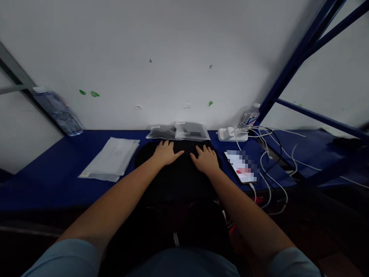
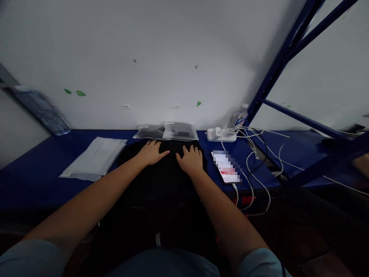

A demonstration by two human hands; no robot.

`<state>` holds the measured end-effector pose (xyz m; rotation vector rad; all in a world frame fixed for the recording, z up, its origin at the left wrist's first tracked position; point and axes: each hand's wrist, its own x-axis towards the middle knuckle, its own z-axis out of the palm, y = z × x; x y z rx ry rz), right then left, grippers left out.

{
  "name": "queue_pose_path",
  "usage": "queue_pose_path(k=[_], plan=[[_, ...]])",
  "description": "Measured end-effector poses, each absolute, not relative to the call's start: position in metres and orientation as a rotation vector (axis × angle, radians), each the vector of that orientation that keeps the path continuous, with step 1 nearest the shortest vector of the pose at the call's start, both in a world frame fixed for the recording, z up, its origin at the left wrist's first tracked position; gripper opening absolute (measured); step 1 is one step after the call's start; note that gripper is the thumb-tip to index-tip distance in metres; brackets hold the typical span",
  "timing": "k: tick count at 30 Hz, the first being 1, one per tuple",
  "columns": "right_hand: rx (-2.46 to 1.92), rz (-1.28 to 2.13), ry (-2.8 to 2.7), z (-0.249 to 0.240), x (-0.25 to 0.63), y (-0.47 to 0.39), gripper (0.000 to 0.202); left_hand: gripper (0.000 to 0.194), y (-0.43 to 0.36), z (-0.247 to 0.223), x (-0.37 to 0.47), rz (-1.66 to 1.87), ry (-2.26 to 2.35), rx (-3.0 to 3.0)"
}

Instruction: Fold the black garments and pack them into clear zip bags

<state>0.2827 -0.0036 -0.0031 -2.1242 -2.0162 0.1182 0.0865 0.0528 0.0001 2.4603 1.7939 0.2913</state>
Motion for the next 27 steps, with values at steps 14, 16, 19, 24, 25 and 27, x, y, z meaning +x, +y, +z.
queue_pose_path(k=[14, 16, 19, 24, 25, 27], plan=[[-2.200, 0.012, -1.891, -0.003, 0.278, -0.007, 0.071, 0.041, 0.052, 0.033, 0.106, 0.196, 1.996, 2.609], [-2.160, -0.018, -1.884, -0.005, 0.279, -0.006, 0.070, 0.034, 0.057, 0.040, 0.112, 0.278, 1.966, 2.674], [-2.014, -0.074, -1.967, -0.007, 0.281, -0.004, 0.063, 0.033, 0.073, 0.045, 0.121, 0.416, 1.741, 2.934], [-1.934, -0.022, -2.068, -0.008, 0.280, -0.001, 0.060, 0.036, 0.106, 0.037, 0.140, 0.351, 1.484, 3.106], [-1.959, -0.006, -2.058, -0.008, 0.280, -0.001, 0.061, 0.036, 0.111, 0.036, 0.143, 0.331, 1.459, 3.117], [-1.999, 0.018, -2.049, -0.007, 0.280, -0.001, 0.062, 0.037, 0.119, 0.032, 0.149, 0.294, 1.421, 3.136]])
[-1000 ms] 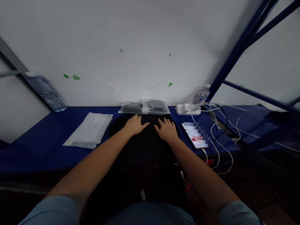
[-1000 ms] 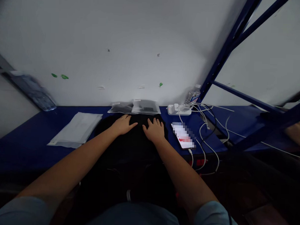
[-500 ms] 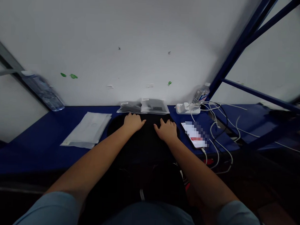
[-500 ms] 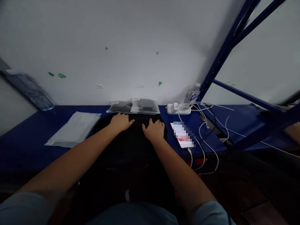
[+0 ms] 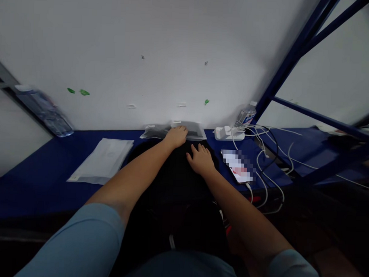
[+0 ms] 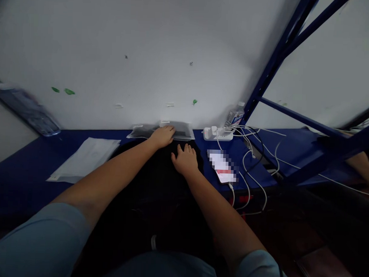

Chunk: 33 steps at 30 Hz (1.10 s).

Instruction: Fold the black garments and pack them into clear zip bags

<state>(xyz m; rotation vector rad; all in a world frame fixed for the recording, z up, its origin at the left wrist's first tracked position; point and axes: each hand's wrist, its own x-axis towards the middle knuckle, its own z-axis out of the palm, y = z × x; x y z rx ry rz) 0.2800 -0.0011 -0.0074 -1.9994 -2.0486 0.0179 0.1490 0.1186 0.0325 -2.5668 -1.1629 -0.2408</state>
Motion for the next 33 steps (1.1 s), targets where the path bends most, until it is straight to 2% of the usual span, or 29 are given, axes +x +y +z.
queue_pose_path(k=[4, 12, 19, 23, 29, 33], plan=[[-2.017, 0.031, -2.066, -0.006, 0.280, -0.001, 0.062, 0.041, 0.126, 0.028, 0.158, -0.189, -1.125, -2.594], [-2.016, 0.001, -2.079, -0.007, 0.281, 0.000, 0.062, 0.034, 0.123, 0.040, 0.168, -0.219, -1.198, -2.529], [-2.017, 0.005, -2.090, -0.007, 0.282, 0.000, 0.061, 0.041, 0.096, 0.066, 0.118, -0.255, -1.176, -2.490], [-2.016, 0.029, -2.086, -0.008, 0.282, 0.000, 0.061, 0.044, 0.067, 0.060, 0.081, -0.180, -1.288, -2.514], [-1.957, 0.056, -2.029, -0.008, 0.289, 0.004, 0.061, 0.052, 0.047, 0.042, 0.056, -0.293, -1.354, -2.523], [-1.802, 0.006, -2.055, 0.008, 0.298, 0.011, 0.064, 0.052, 0.047, 0.036, 0.052, -0.350, -1.334, -2.556]])
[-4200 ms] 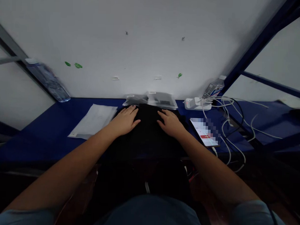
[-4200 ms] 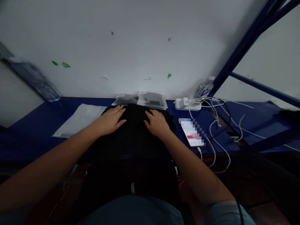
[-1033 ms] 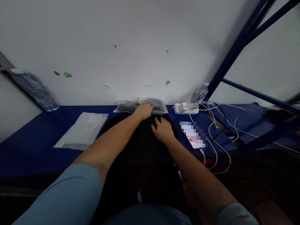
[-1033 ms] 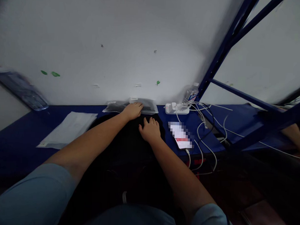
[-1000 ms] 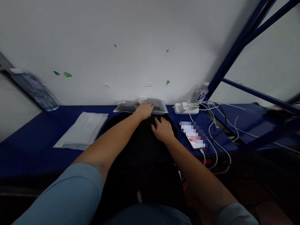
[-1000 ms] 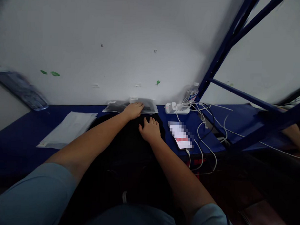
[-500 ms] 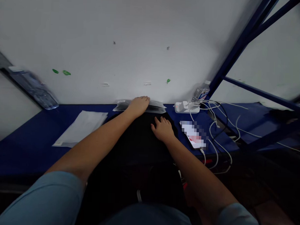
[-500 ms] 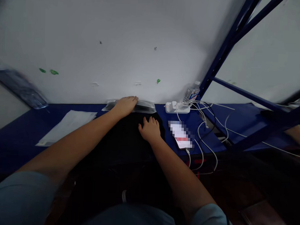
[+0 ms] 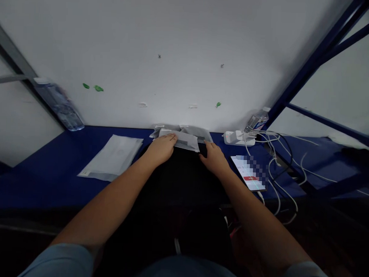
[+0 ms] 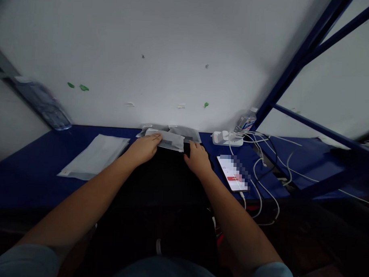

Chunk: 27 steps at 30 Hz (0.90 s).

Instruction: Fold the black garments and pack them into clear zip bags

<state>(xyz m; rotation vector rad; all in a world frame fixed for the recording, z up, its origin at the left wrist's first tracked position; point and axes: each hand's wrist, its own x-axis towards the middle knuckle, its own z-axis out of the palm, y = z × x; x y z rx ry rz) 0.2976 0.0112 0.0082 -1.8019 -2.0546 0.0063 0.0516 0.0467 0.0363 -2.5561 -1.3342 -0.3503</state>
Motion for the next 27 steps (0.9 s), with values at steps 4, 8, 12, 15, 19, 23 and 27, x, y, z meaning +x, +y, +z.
queue_pose_path(k=[4, 8, 12, 15, 19, 23, 27], plan=[[-1.691, 0.087, -2.172, 0.025, 0.295, 0.020, 0.060, 0.052, 0.042, 0.036, 0.050, -0.359, -1.342, -2.556], [-1.616, 0.123, -2.145, 0.022, 0.288, 0.021, 0.051, 0.052, 0.032, 0.040, 0.051, -0.322, -1.393, -2.524], [-1.451, 0.157, -2.108, 0.014, 0.289, 0.017, 0.040, 0.052, 0.025, 0.043, 0.053, -0.297, -1.481, -2.456], [-1.377, 0.162, -2.075, 0.013, 0.291, 0.017, 0.021, 0.050, 0.024, 0.045, 0.055, -0.307, -1.523, -2.417], [-1.350, 0.152, -2.011, 0.013, 0.288, 0.019, 0.013, 0.048, 0.022, 0.044, 0.061, -0.410, -1.426, -2.442], [-1.297, 0.185, -2.057, 0.012, 0.283, 0.018, 0.015, 0.048, 0.020, 0.038, 0.070, -0.425, -1.128, -2.598], [-1.219, 0.188, -2.139, 0.011, 0.276, 0.015, 0.019, 0.044, 0.019, 0.033, 0.079, -0.414, -0.981, -2.662]])
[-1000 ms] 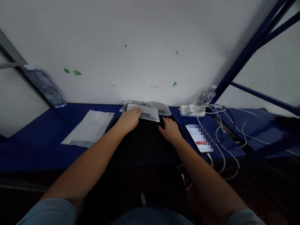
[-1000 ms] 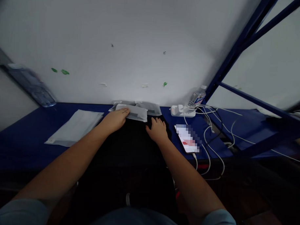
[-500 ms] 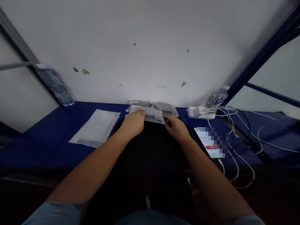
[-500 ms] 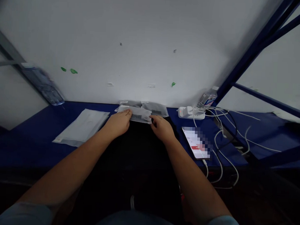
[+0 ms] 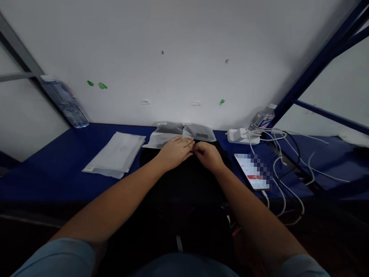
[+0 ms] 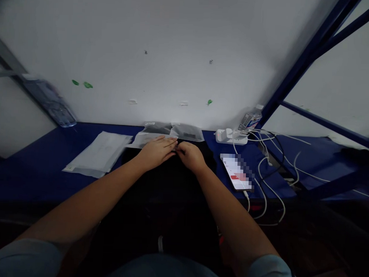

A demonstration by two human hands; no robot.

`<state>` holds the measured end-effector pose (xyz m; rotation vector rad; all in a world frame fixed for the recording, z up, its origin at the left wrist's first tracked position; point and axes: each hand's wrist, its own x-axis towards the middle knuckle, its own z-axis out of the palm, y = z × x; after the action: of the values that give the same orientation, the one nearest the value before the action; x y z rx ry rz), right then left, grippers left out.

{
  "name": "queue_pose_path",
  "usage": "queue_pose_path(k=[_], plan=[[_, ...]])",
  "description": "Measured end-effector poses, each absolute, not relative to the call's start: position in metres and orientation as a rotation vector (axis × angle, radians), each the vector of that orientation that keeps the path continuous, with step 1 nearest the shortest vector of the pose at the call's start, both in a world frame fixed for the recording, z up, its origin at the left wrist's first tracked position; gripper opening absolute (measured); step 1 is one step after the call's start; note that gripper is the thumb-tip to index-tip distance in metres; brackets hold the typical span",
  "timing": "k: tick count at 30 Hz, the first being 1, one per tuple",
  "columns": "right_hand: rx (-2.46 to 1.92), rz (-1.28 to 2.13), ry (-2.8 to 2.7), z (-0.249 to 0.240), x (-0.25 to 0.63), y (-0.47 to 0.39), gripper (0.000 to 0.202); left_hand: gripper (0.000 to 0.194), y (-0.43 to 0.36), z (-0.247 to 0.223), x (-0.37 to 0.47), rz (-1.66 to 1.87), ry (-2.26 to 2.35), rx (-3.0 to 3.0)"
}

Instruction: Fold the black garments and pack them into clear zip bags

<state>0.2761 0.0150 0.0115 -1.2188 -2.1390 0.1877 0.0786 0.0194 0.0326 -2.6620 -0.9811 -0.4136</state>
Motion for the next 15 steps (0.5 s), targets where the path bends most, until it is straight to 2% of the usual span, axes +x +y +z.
queue_pose_path(k=[8, 15], plan=[[-1.245, 0.193, -2.167, 0.0098, 0.2749, 0.0168, 0.020, 0.037, 0.0242, 0.0276, 0.0841, -0.414, -1.013, -2.698], [-1.237, 0.230, -2.053, 0.0083, 0.2813, 0.0209, 0.019, 0.040, 0.0261, 0.0294, 0.0772, -0.379, -1.043, -2.635]])
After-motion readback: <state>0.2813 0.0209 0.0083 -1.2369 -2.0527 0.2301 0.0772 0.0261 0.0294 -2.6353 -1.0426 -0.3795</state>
